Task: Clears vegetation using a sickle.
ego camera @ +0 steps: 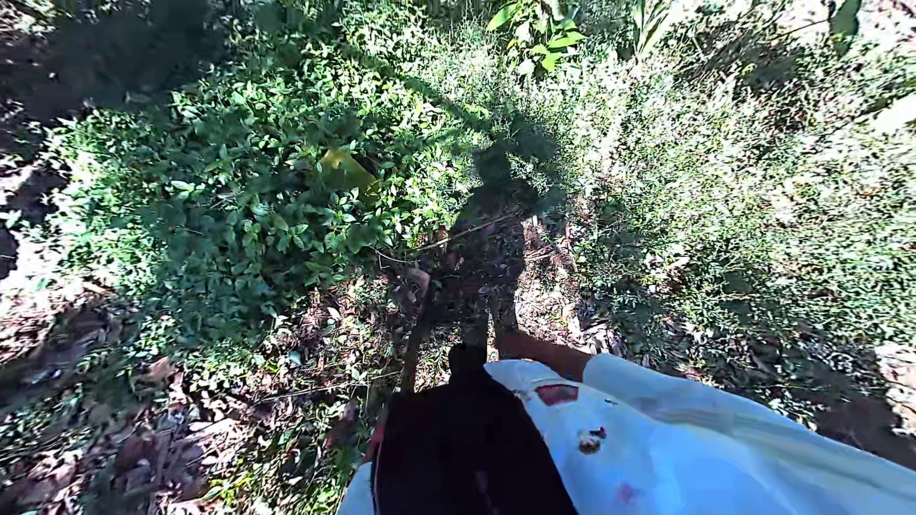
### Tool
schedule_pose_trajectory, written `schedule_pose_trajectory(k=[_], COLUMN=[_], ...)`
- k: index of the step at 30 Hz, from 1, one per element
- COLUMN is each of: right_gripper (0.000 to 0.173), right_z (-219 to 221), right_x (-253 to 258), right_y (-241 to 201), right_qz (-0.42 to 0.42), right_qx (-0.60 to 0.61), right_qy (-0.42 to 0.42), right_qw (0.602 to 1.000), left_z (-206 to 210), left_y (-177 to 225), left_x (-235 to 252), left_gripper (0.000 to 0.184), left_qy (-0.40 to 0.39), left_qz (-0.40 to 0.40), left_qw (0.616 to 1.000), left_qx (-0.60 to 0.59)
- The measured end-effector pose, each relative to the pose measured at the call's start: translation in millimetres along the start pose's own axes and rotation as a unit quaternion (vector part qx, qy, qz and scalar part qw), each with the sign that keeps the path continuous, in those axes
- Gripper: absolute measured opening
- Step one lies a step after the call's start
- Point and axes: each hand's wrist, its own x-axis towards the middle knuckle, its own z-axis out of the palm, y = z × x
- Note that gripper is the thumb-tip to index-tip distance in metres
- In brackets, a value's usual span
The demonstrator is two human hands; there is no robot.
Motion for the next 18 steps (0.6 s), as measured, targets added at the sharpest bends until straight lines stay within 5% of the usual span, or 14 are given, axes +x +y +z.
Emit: schedule_pose_trajectory(k=[2,4,6,8,10,13,16,18], right_gripper=[0.054,0.064,0.073,0.066,0.043,0.012,0.015,0.024], right_z=[-3,-9,-8,-9,-19,-42,-90,-120], right_x=[-11,-29,-20,-21,-38,-30,-55,-98], right_y=[-35,-55,-54,-58,-73,-38,32,76], right_qz=[0.002,-0.01,-0.026,0.01,0.109,0.146,0.1,0.059], right_qx=[0.024,0.088,0.188,0.277,0.389,0.529,0.489,0.459], right_qy=[-0.063,-0.143,-0.213,-0.178,-0.111,-0.045,-0.044,-0.053], right_qw=[0.998,0.986,0.958,0.944,0.908,0.835,0.865,0.885], left_z=[-18,-28,-12,16,36,48,45,1], left_y=[138,242,278,296,304,267,147,133], left_x=[-18,-66,-79,-73,-66,-66,-110,-175], left_gripper=[0.045,0.042,0.038,0.036,0.039,0.045,0.038,0.04], left_qy=[-0.084,-0.127,-0.169,-0.194,-0.193,-0.206,-0.174,-0.226], left_qz=[-0.119,-0.138,-0.059,0.004,-0.01,-0.036,0.01,-0.048], left_qw=[0.986,0.981,0.982,0.972,0.97,0.976,0.985,0.965], left_qx=[0.082,0.041,-0.061,-0.132,-0.148,-0.068,0.003,0.124])
